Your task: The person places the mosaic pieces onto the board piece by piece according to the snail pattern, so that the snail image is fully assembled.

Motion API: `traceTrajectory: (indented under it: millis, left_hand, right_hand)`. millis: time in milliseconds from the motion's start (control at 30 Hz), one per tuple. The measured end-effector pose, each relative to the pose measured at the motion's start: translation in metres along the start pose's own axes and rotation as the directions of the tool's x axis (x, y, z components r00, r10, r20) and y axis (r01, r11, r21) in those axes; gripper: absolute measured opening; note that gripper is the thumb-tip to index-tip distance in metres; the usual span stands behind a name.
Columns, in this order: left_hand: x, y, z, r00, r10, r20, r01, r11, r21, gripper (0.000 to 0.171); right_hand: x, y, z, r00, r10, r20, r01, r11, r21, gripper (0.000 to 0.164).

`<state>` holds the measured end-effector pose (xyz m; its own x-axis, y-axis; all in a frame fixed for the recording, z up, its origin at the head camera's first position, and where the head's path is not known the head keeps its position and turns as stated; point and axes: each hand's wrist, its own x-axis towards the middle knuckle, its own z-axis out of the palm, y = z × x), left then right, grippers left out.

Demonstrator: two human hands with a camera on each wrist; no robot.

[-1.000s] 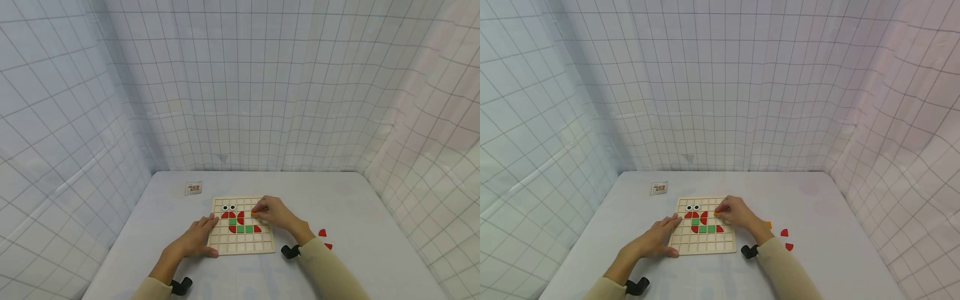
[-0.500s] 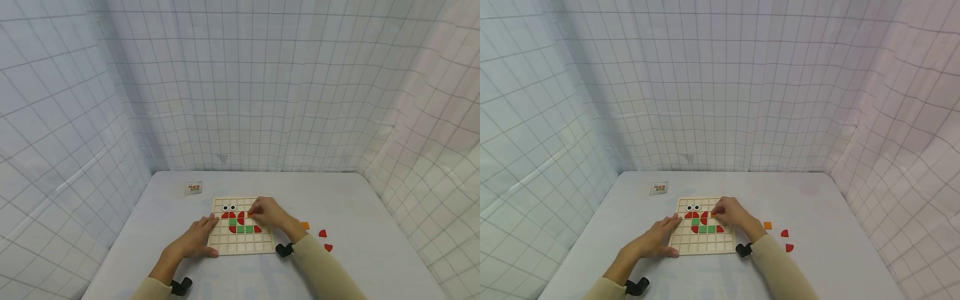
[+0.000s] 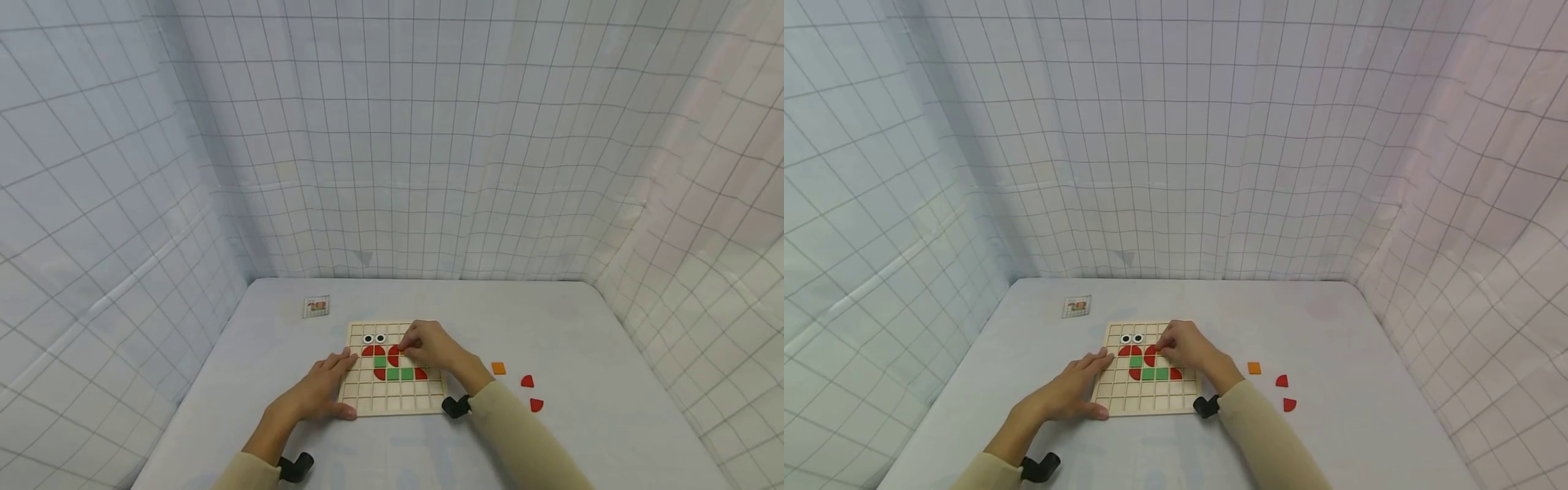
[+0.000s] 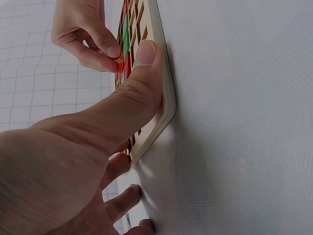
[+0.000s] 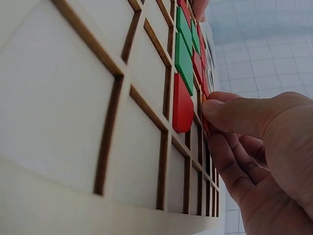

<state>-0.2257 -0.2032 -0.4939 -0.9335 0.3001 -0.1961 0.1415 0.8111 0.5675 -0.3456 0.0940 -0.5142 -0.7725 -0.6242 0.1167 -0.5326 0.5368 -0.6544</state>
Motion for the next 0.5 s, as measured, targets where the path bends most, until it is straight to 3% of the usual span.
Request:
traceTrajectory:
  millis: [100, 500]
  left_hand:
    - [0.0007, -0.0005, 0.0003, 1.000, 0.002, -0.003, -0.002, 1.000, 0.003, 0.118]
    - [0.0002, -0.0013, 0.0017, 1.000, -0.006, -0.013, 0.006, 1.000, -0.002, 0.118]
  right_hand:
    - [0.0007, -0.0008, 0.0002, 1.000, 0.024, 0.006, -0.024, 1.000, 0.007, 0.012]
    - [-0.0052, 0.0033, -0.0025, 1.000, -0.007, -0.027, 0.006, 0.999, -0.054, 0.011]
